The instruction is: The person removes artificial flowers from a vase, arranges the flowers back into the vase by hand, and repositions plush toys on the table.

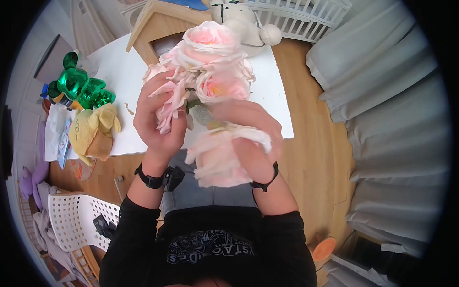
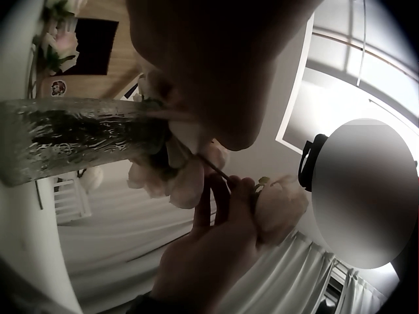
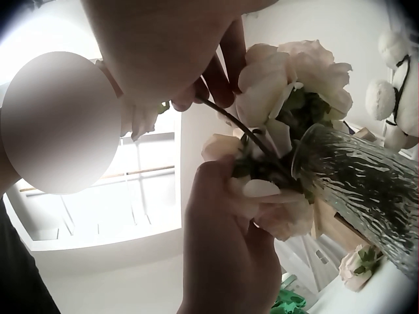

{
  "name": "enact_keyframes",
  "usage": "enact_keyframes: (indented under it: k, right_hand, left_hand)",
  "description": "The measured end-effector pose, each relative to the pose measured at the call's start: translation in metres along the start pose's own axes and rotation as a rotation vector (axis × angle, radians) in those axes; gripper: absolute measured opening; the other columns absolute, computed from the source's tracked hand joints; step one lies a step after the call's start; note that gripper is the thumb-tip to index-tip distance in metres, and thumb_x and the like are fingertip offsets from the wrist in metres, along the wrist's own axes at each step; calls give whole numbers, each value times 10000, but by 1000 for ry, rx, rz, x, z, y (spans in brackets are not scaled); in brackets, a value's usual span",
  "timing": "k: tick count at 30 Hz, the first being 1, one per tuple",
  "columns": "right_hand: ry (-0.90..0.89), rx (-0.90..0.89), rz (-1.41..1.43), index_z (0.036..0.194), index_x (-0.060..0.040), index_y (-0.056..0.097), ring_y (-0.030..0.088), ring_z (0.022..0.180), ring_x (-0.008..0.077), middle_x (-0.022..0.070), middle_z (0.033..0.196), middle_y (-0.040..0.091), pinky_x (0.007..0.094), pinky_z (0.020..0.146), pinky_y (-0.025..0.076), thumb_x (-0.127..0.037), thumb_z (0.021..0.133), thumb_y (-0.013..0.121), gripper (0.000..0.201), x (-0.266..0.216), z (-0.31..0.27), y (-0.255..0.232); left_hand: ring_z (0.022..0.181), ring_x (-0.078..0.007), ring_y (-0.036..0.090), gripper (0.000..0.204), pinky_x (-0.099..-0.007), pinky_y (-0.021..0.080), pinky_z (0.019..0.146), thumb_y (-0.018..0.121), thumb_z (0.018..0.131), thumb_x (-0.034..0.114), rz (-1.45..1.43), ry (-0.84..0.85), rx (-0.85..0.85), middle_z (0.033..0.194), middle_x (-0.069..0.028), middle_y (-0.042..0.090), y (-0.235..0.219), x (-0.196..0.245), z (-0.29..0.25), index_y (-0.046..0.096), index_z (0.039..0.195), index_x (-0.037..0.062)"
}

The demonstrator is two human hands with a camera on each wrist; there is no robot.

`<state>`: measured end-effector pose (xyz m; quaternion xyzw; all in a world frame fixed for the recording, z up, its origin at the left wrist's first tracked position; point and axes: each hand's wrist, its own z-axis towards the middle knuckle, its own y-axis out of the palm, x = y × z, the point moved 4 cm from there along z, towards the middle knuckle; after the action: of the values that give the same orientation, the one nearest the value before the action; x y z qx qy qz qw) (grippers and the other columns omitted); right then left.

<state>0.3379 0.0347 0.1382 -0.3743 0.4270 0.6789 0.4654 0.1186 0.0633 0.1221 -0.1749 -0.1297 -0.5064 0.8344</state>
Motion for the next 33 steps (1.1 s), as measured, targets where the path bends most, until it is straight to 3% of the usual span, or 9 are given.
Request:
enact_keyframes:
  k: [4,7,9,12,16,18,26,32,33]
  right_hand:
    - [75,-43,-142,1228,111,718,702,1132,364,287,1292,690,415,981,590,-425,760,561,729,7,-1,1]
    - [-59,-30,-112,1228,106,708,707,1153,379,295,1290,686,409,993,589,-419,841,573,666,-2,-4,8]
    - [-373,-1,-210,1162,10,775,738,1173,343,222,1265,738,417,961,615,-47,876,827,296,-5,-7,10]
    - [-289,31,-199,1153,-25,780,737,1190,347,218,1251,732,420,961,623,87,829,838,347,-10,-13,12]
    - [-509,45,-365,1152,-25,771,739,1184,354,226,1276,720,425,948,630,50,829,842,339,-13,-14,16]
    - [-603,32,-479,1144,-23,754,760,1094,369,214,1207,745,427,915,632,41,821,829,338,-17,-11,20]
    - [-563,-135,-486,1026,-4,773,775,903,366,182,1038,783,416,796,638,-3,783,807,245,-21,13,12]
    - [-759,31,-993,1086,7,664,719,937,269,181,1108,751,393,884,584,-167,1005,620,197,-19,21,12]
    - [-857,66,-859,1136,23,700,710,933,221,140,1064,758,372,872,574,-48,920,727,229,-20,25,12]
  left_hand:
    - [1243,-446,697,299,-508,555,1031,760,833,33,-25,19,-3,1207,-206,727,-1,1,1,676,1120,23]
    - [1246,-447,695,286,-510,551,1038,755,855,37,-30,0,-7,1220,-218,726,-2,1,-1,678,1130,18]
    - [1247,-447,694,281,-511,549,1042,752,866,38,-37,-12,-7,1226,-222,725,-3,0,-1,678,1136,15]
    - [1249,-447,693,282,-514,542,1052,741,881,39,-71,-20,-12,1240,-225,726,-2,-1,-1,672,1154,10]
    - [1254,-447,689,297,-513,534,1064,731,888,36,-66,-31,-16,1250,-233,724,-3,-2,-3,663,1176,8]
    - [1255,-446,689,301,-513,533,1066,730,889,37,-66,-31,-15,1254,-236,724,-3,-1,-3,661,1181,8]
    - [1209,-404,706,292,-469,540,1049,730,875,48,-60,-22,-8,1247,-243,730,-5,-1,0,679,1159,1]
    - [1133,-374,724,305,-441,553,1021,723,855,53,-73,-8,48,1221,-234,739,-1,-10,-7,688,1153,-3]
    - [1136,-365,725,303,-436,554,1020,726,855,57,-64,-4,58,1209,-228,743,-1,-9,-6,687,1148,-7]
